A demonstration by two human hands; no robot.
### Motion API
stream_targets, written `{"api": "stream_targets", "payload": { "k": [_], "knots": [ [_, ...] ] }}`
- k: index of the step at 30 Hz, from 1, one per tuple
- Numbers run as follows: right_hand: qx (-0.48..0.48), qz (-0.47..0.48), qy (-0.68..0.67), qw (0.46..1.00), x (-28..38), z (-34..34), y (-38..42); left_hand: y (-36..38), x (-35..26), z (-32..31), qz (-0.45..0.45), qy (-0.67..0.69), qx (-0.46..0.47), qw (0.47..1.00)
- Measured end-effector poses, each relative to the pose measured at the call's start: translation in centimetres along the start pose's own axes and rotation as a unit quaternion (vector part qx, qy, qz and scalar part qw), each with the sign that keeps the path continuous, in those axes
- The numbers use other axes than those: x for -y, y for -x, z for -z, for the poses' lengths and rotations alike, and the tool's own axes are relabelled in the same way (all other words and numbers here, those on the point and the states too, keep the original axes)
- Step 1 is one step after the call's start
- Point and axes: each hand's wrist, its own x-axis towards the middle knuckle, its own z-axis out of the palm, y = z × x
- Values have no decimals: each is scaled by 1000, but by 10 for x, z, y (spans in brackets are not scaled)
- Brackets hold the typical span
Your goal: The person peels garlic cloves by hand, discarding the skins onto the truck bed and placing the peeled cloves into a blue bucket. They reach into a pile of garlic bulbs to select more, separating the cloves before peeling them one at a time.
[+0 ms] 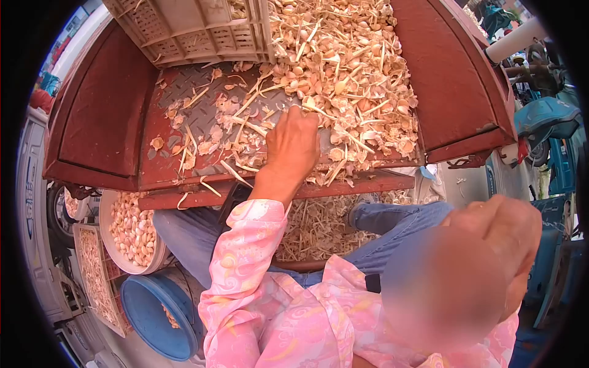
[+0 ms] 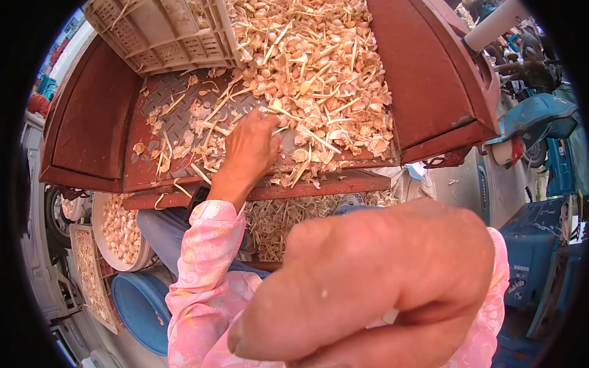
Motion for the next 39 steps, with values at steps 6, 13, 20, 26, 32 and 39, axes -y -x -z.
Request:
{"api": "stream_targets", "payload": {
  "k": [6,13,20,26,32,39],
  "knots": [
    [-246,5,-227,942,-96,11,-21,-9,-21,-16,-58,95,32,993],
    [-251,22,258,932,-164,74,-15,-4,3,-22,5,203,-19,979],
    [-169,26,488,856,-190,89,-1,-4,-9,-21,18,68,-28,997],
    [-161,28,430,888,-201,103,-2,6,-19,-13,-13,130,-44,990],
    [-205,47,360,909,-191,89,2,9,-23,-27,130,410,15,903],
    [-192,115,438,871,-192,73,3,31,-32,-18,201,639,16,742]
  ]
}}
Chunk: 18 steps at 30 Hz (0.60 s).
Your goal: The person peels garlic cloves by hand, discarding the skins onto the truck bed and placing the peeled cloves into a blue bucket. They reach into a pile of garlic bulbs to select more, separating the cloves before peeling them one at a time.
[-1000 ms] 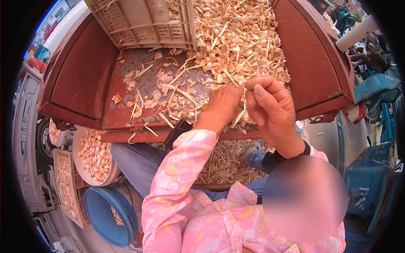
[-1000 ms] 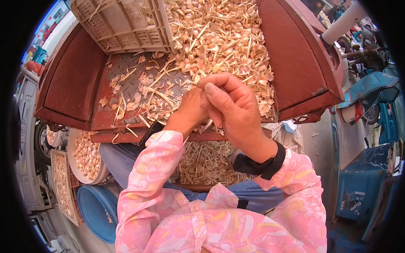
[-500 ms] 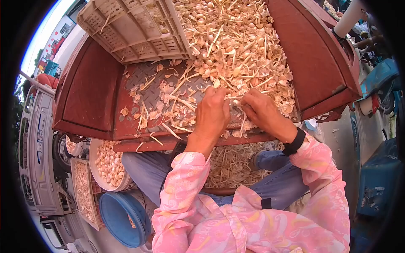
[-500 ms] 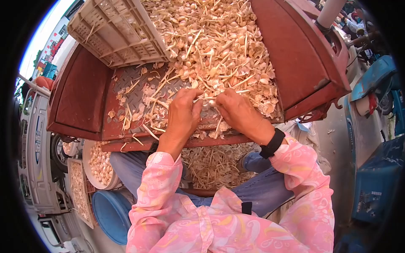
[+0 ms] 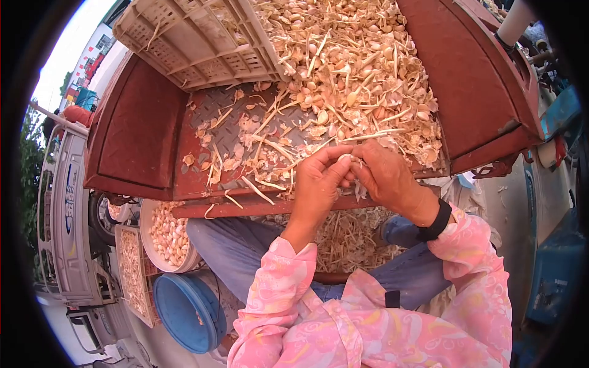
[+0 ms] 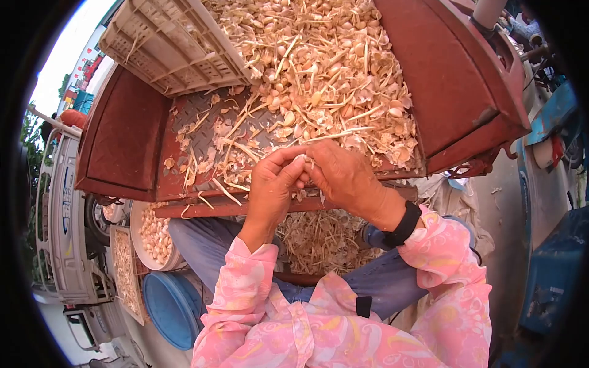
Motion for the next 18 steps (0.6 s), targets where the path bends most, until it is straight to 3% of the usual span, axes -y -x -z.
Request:
{"api": "stream_targets", "payload": {
  "k": [2,3,6,7,10,12,13,14,16,18],
  "knots": [
    [43,-59,-67,995,-5,3,2,7,4,5,11,46,26,999],
    [66,-153,-158,973,6,11,-5,9,5,8,14,69,39,997],
    [124,-131,-68,981,-3,14,-8,16,-4,14,60,192,50,978],
    [172,-69,68,980,-2,19,-8,19,-6,19,55,198,40,978],
    [102,39,174,979,2,14,-16,26,-14,36,31,182,-20,983],
    [105,30,170,979,0,6,-20,25,-22,45,1,129,-97,987],
    [120,26,160,979,-3,1,-21,22,-23,47,-25,72,-125,989],
    [134,22,150,979,-4,-2,-23,18,-23,47,-77,-91,-121,986],
    [147,-13,181,972,0,-5,-27,9,-20,44,-171,-406,-101,892],
    [154,-35,193,968,2,-4,-32,2,-10,41,-218,-522,-63,822]
  ]
}}
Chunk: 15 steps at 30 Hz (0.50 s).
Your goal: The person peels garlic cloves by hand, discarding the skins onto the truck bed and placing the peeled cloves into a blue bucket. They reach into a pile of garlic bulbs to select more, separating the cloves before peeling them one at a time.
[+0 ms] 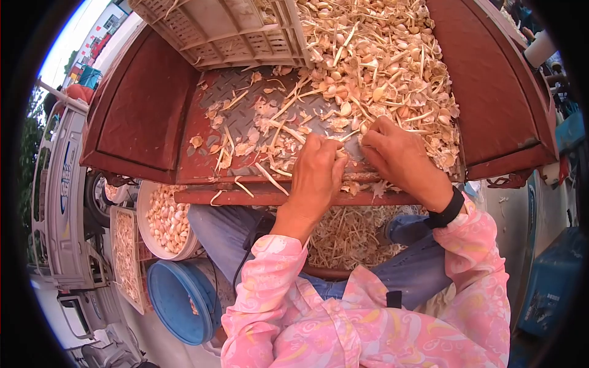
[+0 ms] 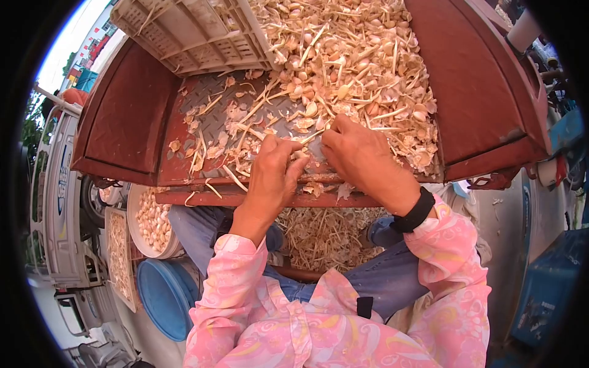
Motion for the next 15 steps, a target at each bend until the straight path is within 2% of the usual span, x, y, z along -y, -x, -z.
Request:
{"api": "stream_targets", "payload": {
  "k": [2,5,7,10,11,13,14,15],
  "knots": [
    [4,-12,-9,1000,-1,3,-3,-1,3,-11,-43,-70,32,996],
    [-100,32,39,994,-10,5,-7,-7,4,-7,-47,-64,81,994],
    [-39,26,61,997,-18,7,-5,-9,8,-8,-75,-58,86,992],
    [24,39,22,999,-15,6,-4,-11,11,-10,-38,-75,67,994],
    [36,54,-4,998,-10,7,-3,-11,18,-12,-78,-99,16,992],
    [29,92,-41,995,-7,8,-1,-11,18,-5,73,104,34,991],
    [29,65,-35,997,-8,10,-2,-9,16,1,149,205,43,966],
    [30,38,-30,998,-9,14,-5,-7,9,13,192,379,19,905]
  ]
}}
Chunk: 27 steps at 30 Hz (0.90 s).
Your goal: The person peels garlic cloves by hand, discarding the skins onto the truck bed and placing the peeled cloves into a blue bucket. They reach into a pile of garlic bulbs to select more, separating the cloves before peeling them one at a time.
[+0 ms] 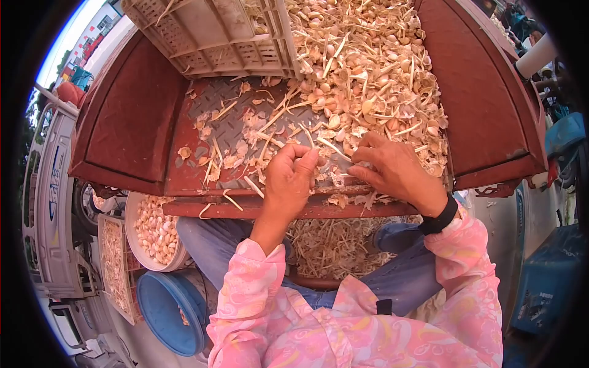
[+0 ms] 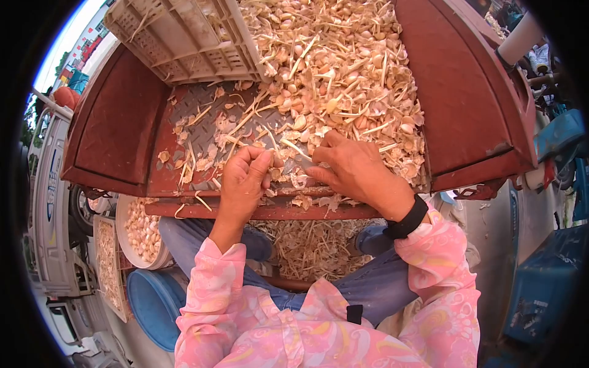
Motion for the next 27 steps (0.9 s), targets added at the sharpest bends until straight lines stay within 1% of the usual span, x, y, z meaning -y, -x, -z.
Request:
{"api": "stream_targets", "payload": {
  "k": [1,2,3,5,6,7,8,9,11,12,13,14,16,17,19,20,21,22,23,24,25,26,27],
  "knots": [
    [0,-27,4,1000,-1,1,-2,8,-12,12,10,95,-21,995],
    [-57,-36,30,997,-3,-1,-6,16,-23,28,19,188,-41,981],
    [-62,-35,32,997,-5,-1,-9,26,-32,47,-3,203,-79,976],
    [-73,-36,36,996,-9,-2,-15,48,-38,97,-52,165,-176,969],
    [-66,-20,26,997,-8,-4,-18,58,-35,127,-71,103,-235,964],
    [-38,-18,41,998,-8,-8,-20,69,-28,161,-89,39,-292,951],
    [-11,-15,56,998,-8,-11,-21,82,-16,198,-75,-46,-358,930],
    [16,-12,71,997,-7,-15,-22,95,1,238,-62,-130,-420,896],
    [36,-24,93,995,-8,-22,-24,125,42,315,58,-285,-454,842],
    [47,-25,100,994,-7,-21,-25,138,62,338,50,-392,-438,807],
    [57,-26,108,992,-6,-21,-25,150,80,356,41,-492,-418,763],
    [48,-20,88,995,-7,-21,-25,153,88,364,31,-586,-391,709],
    [33,-10,49,998,-9,-22,-21,128,46,304,-61,-521,-419,741],
    [40,-19,19,999,-11,-20,-20,111,18,258,-105,-483,-433,754],
    [53,-35,-44,997,-12,-17,-20,74,-28,165,-159,-331,-354,860],
    [61,-44,-53,996,-13,-15,-20,56,-42,121,-159,-275,-299,900],
    [68,-53,-62,994,-14,-14,-19,36,-48,86,-155,-279,-222,921],
    [75,-62,-71,993,-16,-13,-19,15,-47,54,-170,-286,-154,930],
    [54,-47,-78,994,-16,-12,-17,-7,-43,28,-228,-373,-78,896],
    [33,-32,-85,995,-17,-12,-15,-25,-33,3,-252,-397,-50,881],
    [12,-18,-94,995,-18,-11,-14,-41,-23,-18,-235,-432,-33,870],
    [58,-37,-81,994,-19,-7,-14,-57,-5,-34,-234,-451,-31,861],
    [60,-35,-99,993,-21,-5,-13,-63,1,-39,-212,-469,-13,857]
  ]
}}
